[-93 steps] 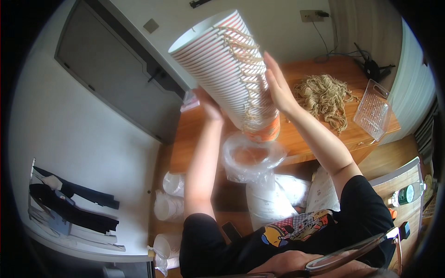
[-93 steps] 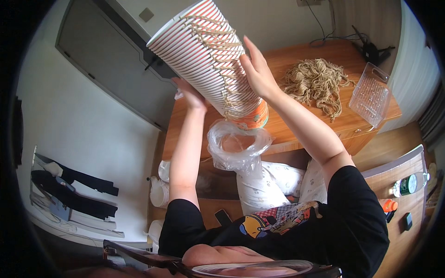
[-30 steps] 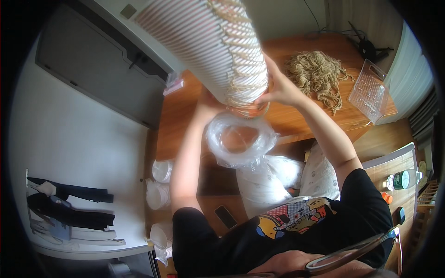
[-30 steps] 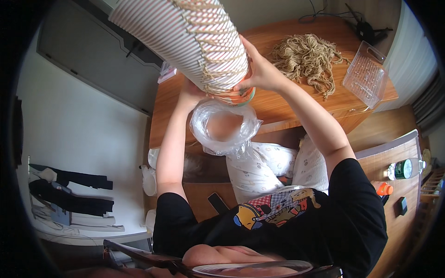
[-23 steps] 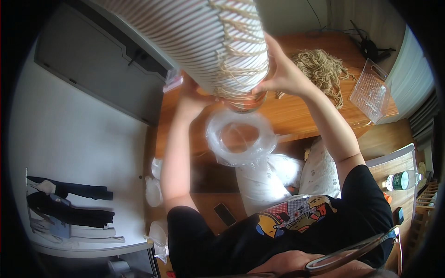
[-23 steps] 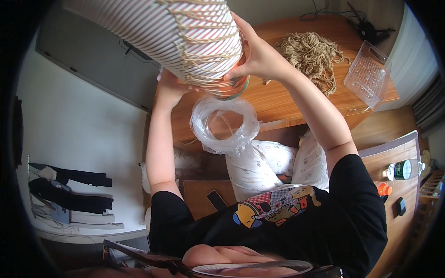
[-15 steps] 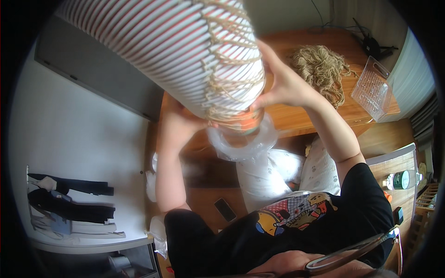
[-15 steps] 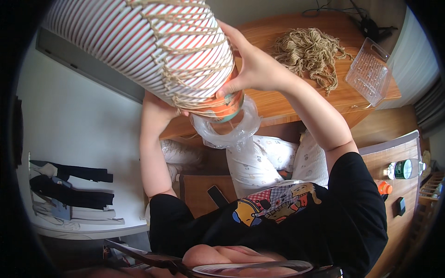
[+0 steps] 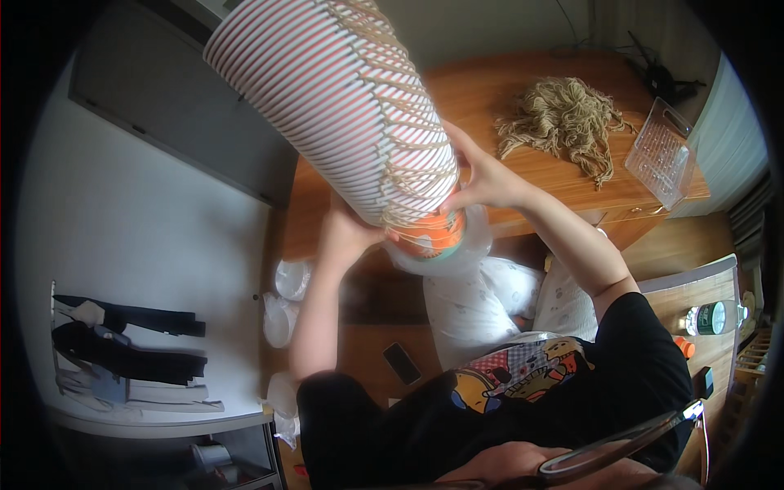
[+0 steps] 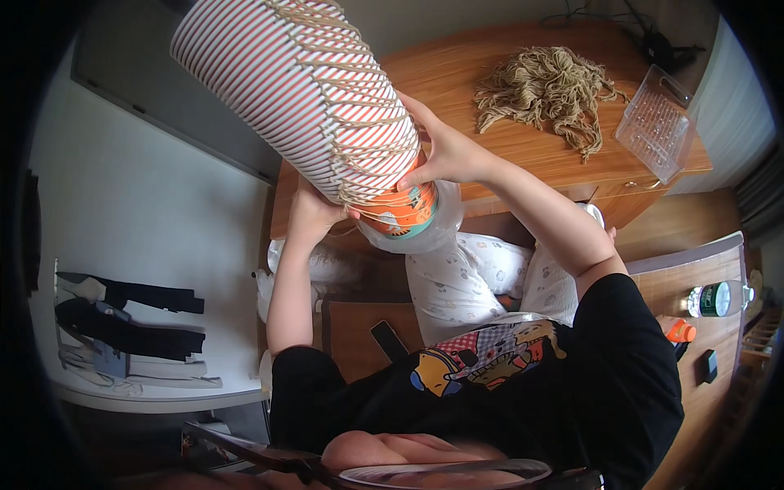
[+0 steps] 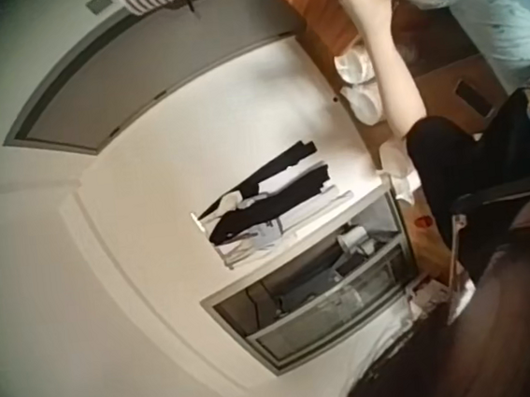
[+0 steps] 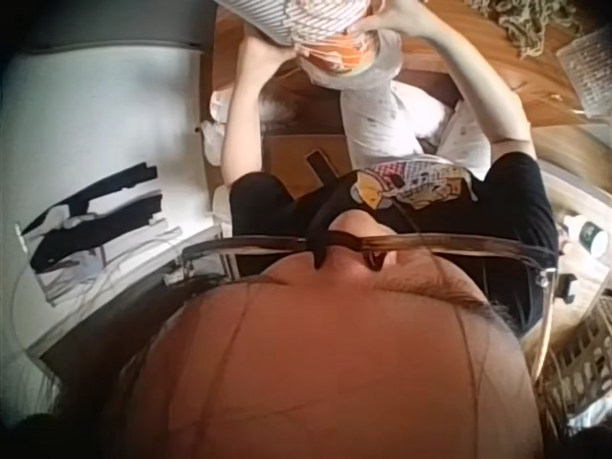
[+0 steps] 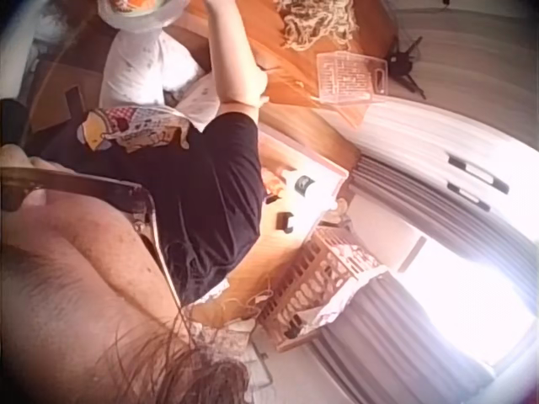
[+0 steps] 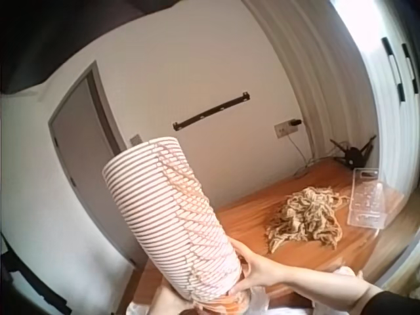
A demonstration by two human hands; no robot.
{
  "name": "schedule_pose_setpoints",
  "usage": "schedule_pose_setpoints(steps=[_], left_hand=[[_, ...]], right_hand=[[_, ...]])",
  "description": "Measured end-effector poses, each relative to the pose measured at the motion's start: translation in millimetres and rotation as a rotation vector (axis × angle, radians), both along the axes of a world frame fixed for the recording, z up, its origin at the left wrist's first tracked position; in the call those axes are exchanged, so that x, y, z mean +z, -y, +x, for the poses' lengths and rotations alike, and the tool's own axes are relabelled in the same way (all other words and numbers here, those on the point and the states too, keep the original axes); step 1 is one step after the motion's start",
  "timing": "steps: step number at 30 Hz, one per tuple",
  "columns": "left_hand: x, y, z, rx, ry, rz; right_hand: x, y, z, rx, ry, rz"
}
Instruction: Packaging stacks of paper cups into plastic bags and securing them.
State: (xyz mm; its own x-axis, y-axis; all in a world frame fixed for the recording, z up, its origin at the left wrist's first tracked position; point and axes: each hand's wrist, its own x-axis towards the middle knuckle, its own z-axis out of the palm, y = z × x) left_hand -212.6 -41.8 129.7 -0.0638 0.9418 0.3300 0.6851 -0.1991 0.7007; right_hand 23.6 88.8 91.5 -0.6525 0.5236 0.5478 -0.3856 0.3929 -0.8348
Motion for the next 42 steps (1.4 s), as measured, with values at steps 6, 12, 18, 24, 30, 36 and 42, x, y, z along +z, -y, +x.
schedule_pose_setpoints(steps=[6,12,18,24,30,36,42], left_hand=[[-12,-12,-5,-0.018,0.044,-0.005],[-30,-33,-15,-0.049,0.183,-0.039],[-43,-63,-9,-0.124,0.152,0.035],[-16,-78,5,-0.165,0.109,0.074],[-22,-89,-18,-0.135,-0.092,0.0],[-27,-87,-30,-0.117,-0.109,-0.041],[-47,-91,-46,-0.149,-0.05,0.075]], right_hand=[[-6,-7,-5,0.009,0.019,-0.015],[-1,-15,-4,-0.035,0.001,0.092],[-2,-29,12,-0.142,0.046,0.187],[8,-42,22,-0.249,0.087,0.243],[4,-41,10,-0.283,0.06,0.252],[-6,-42,-3,-0.245,0.028,0.236],[-18,-50,-15,-0.183,0.017,0.194]])
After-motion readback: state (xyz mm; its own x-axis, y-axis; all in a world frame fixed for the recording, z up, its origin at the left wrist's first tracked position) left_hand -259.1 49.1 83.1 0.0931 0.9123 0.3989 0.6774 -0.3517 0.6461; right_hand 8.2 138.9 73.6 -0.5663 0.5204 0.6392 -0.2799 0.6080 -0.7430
